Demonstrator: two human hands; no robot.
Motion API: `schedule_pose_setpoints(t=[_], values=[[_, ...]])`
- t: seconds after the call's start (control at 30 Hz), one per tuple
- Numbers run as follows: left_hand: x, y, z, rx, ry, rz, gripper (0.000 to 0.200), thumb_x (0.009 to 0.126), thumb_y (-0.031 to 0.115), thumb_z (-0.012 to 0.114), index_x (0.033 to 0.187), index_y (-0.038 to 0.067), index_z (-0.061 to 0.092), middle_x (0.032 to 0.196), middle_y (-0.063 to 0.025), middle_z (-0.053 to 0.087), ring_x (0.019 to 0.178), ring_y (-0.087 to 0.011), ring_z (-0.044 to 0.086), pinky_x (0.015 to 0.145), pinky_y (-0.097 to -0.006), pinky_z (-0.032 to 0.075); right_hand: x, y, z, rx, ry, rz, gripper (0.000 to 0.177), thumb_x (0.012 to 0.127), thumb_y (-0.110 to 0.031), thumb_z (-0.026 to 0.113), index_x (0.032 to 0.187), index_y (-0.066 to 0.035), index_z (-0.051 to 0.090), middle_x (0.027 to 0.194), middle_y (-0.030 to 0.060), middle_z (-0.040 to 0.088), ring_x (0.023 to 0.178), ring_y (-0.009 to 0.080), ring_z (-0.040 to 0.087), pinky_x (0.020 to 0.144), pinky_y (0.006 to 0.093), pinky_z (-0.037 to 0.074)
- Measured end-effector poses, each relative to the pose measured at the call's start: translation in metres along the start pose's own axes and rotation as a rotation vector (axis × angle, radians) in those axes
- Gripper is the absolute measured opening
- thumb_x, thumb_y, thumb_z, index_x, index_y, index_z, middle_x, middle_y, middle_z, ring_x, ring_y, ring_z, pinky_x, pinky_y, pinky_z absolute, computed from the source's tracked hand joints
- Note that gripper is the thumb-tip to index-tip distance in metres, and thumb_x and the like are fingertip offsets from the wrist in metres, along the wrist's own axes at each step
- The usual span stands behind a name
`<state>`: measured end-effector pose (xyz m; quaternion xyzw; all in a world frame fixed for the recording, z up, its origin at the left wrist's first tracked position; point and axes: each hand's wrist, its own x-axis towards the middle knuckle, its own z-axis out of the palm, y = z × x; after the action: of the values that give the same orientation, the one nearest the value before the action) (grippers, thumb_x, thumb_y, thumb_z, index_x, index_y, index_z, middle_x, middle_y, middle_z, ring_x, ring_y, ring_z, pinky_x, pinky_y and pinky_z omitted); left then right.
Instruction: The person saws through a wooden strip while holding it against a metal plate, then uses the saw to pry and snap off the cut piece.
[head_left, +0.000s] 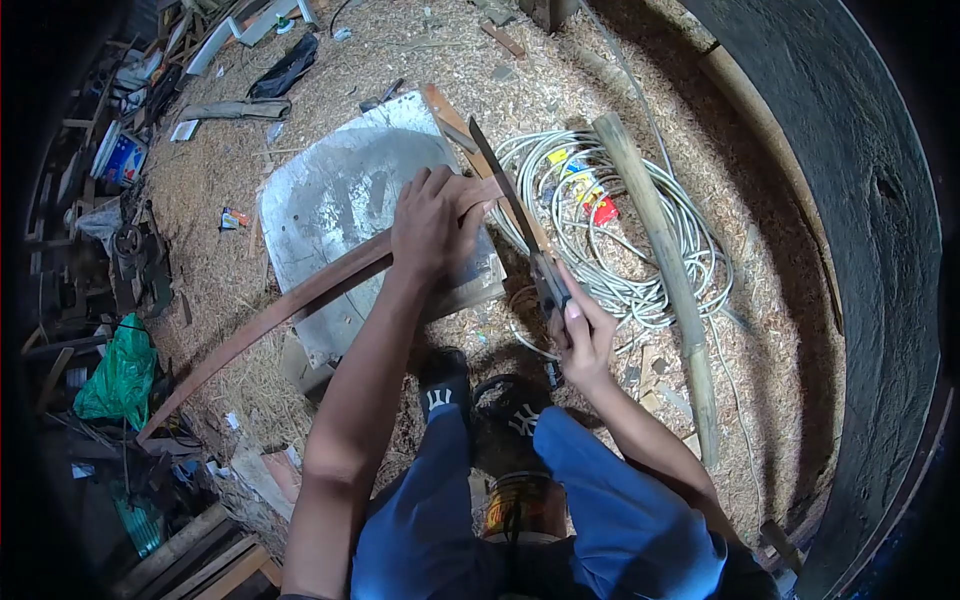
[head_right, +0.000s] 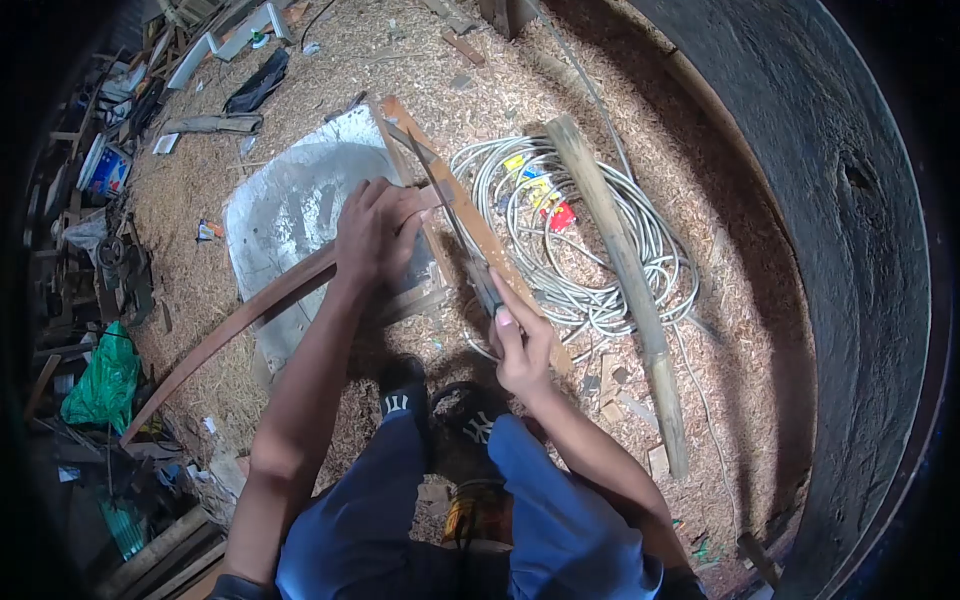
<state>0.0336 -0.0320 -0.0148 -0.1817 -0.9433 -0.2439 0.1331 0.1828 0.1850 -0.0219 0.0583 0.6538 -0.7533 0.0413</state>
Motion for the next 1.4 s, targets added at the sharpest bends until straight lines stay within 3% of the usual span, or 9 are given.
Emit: schedule_pose_setpoints(t=[0.17,0.27,0.3,0.4,0.67,0.93,1.07,1.27,1.4], values=[[-0.002,-0.008,0.005,0.097,-0.01,0.029,0.027,0.085,0.026,0.076,0.106,0.01,0.071,0.103,-0.0083,0.062,0.103,-0.0303,0.058,0.091,-0.0415,0.046,-0.053,0.035,-0.015,-0.064,0.035,-0.162,0.055,0.106,-0.028,0.045,0.15,0.005,0.047,0.071,0.0041,0.061,0.052,0.0049,0.04,0.049,0.0235,0.03],[-0.004,0.001,0.003,0.054,-0.045,-0.018,0.029,0.084,0.026,0.076,0.106,0.009,0.07,0.106,-0.0092,0.062,0.106,-0.0312,0.058,0.092,-0.0416,0.046,-0.05,0.028,-0.026,-0.121,-0.03,-0.114,0.055,0.106,-0.027,0.045,0.15,0.005,0.047,0.076,0.0073,0.065,0.052,0.0051,0.04,0.049,0.0232,0.03],[-0.002,0.002,0.002,0.055,-0.041,-0.011,0.029,0.084,0.026,0.076,0.106,0.009,0.071,0.106,-0.009,0.062,0.106,-0.0309,0.058,0.092,-0.0417,0.047,-0.038,0.022,-0.015,-0.016,-0.023,-0.094,0.05,0.108,-0.022,0.047,0.15,0.005,0.047,0.062,-0.0053,0.046,0.055,0.0033,0.039,0.052,0.023,0.029],[0.0,-0.001,0.002,0.046,-0.022,0.002,0.029,0.083,0.026,0.077,0.105,0.009,0.071,0.104,-0.0086,0.062,0.104,-0.0302,0.058,0.091,-0.0417,0.047,0.002,0.014,0.006,-0.034,0.017,-0.069,0.052,0.108,-0.025,0.047,0.15,0.005,0.046,0.061,-0.0063,0.043,0.054,0.0037,0.038,0.052,0.0233,0.028],[-0.005,0.0,0.003,0.073,-0.006,0.007,0.027,0.084,0.029,0.076,0.102,0.009,0.07,0.103,-0.0086,0.062,0.101,-0.0295,0.059,0.09,-0.0413,0.047,-0.051,0.018,-0.023,-0.077,-0.003,-0.115,0.049,0.107,-0.02,0.045,0.149,0.006,0.049,0.061,-0.0058,0.046,0.054,0.0028,0.039,0.051,0.0224,0.029],[-0.001,0.0,-0.001,0.026,0.034,0.018,0.026,0.084,0.029,0.076,0.104,0.012,0.072,0.099,-0.0087,0.063,0.099,-0.0307,0.06,0.087,-0.0426,0.048,0.014,-0.043,0.004,0.052,0.049,0.035,0.047,0.108,-0.024,0.05,0.146,0.003,0.053,0.063,-0.0048,0.045,0.054,0.0032,0.037,0.05,0.023,0.03],[-0.001,0.0,-0.001,0.026,-0.019,0.012,0.027,0.084,0.028,0.077,0.105,0.012,0.072,0.1,-0.0084,0.063,0.099,-0.0308,0.06,0.088,-0.0428,0.048,0.028,-0.087,-0.003,0.004,-0.062,0.132,0.045,0.108,-0.024,0.051,0.145,0.003,0.055,0.061,-0.0055,0.045,0.053,0.003,0.038,0.049,0.0225,0.031],[-0.001,-0.005,-0.002,0.004,-0.008,0.019,0.028,0.083,0.027,0.078,0.105,0.01,0.074,0.102,-0.0085,0.064,0.099,-0.0311,0.059,0.088,-0.0423,0.049,0.034,-0.091,-0.01,0.02,-0.056,0.134,0.044,0.109,-0.022,0.05,0.144,0.004,0.054,0.06,-0.0043,0.044,0.052,0.0039,0.038,0.049,0.023,0.032],[0.002,-0.004,-0.006,-0.042,-0.043,0.001,0.031,0.08,0.017,0.079,0.11,0.007,0.074,0.095,-0.0115,0.063,0.094,-0.0346,0.059,0.082,-0.0452,0.05,0.036,-0.096,-0.009,0.088,-0.058,0.143,0.044,0.109,-0.02,0.048,0.146,0.005,0.052,0.059,-0.0032,0.044,0.05,0.0049,0.037,0.049,0.0234,0.033]])
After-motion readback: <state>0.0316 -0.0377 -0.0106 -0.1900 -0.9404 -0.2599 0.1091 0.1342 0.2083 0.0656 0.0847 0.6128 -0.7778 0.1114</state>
